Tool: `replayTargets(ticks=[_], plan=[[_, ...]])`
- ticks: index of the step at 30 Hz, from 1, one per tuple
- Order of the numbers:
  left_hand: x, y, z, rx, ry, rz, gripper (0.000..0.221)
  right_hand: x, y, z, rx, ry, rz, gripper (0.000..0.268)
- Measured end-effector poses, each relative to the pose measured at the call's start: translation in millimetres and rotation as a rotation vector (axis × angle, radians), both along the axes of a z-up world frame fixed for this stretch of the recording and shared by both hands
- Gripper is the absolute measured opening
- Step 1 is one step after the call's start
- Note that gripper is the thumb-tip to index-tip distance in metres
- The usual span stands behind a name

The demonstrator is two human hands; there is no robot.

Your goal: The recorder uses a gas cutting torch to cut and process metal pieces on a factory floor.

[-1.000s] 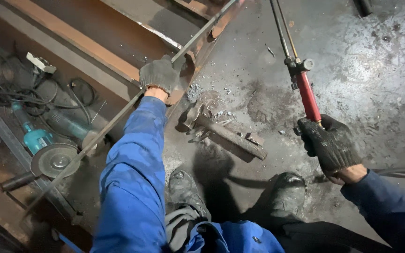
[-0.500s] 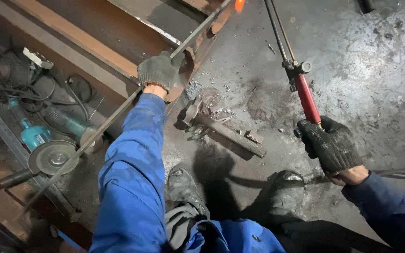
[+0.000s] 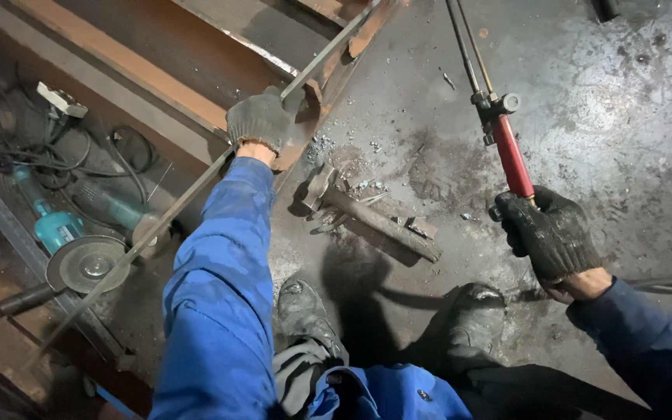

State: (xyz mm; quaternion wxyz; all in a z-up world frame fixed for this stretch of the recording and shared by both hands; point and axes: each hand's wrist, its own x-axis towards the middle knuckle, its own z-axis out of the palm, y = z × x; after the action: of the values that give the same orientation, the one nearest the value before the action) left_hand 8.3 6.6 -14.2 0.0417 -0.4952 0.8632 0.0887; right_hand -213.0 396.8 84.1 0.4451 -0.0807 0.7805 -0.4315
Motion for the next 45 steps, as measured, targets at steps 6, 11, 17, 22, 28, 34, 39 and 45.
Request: replayTargets(ticks=[6,11,17,22,28,34,39,45], plan=[[0.5,-1.2,-2.8,-0.005,0.003,-0.004,0.055,1.3,-2.3,7.8,-0.001,0.0,-0.012,0.03],[-1.0,1.3,5.5,0.007,-0.023,-0.01,0.06,5.3,-3.8,12.3,0.06,0.016,0.029,0.032],[-1.0,1.2,4.5,0.024,-0.027,0.001,0.064,6.6,-4.1,11.0,0.022,0.019,0.024,0.032],[1.2,-3.5,-5.2,0.02,-0.017,-0.026,0.06,-2.5,-4.9,6.9,0.071,0.079,0.033,0.033],[-2.1,-3.3,-2.6,0.022,-0.031,-0.018,0.067,-2.3,-6.9,21.8,0.083,0.075,0.023,0.03],[-1.7,1.3,1.0,0.003,-0.034,-0.015,0.068,-0.9,-1.0,24.5,0.094,0.038,0.056,0.032],[-1.7,5.1,8.0,0.0,-0.02,-0.015,0.068,-4.9,-1.4,23.4,0.155,0.106,0.079,0.035],[-2.1,5.1,5.9,-0.012,-0.013,-0.019,0.066,-6.2,-0.2,26.0,0.13,0.095,0.07,0.033]])
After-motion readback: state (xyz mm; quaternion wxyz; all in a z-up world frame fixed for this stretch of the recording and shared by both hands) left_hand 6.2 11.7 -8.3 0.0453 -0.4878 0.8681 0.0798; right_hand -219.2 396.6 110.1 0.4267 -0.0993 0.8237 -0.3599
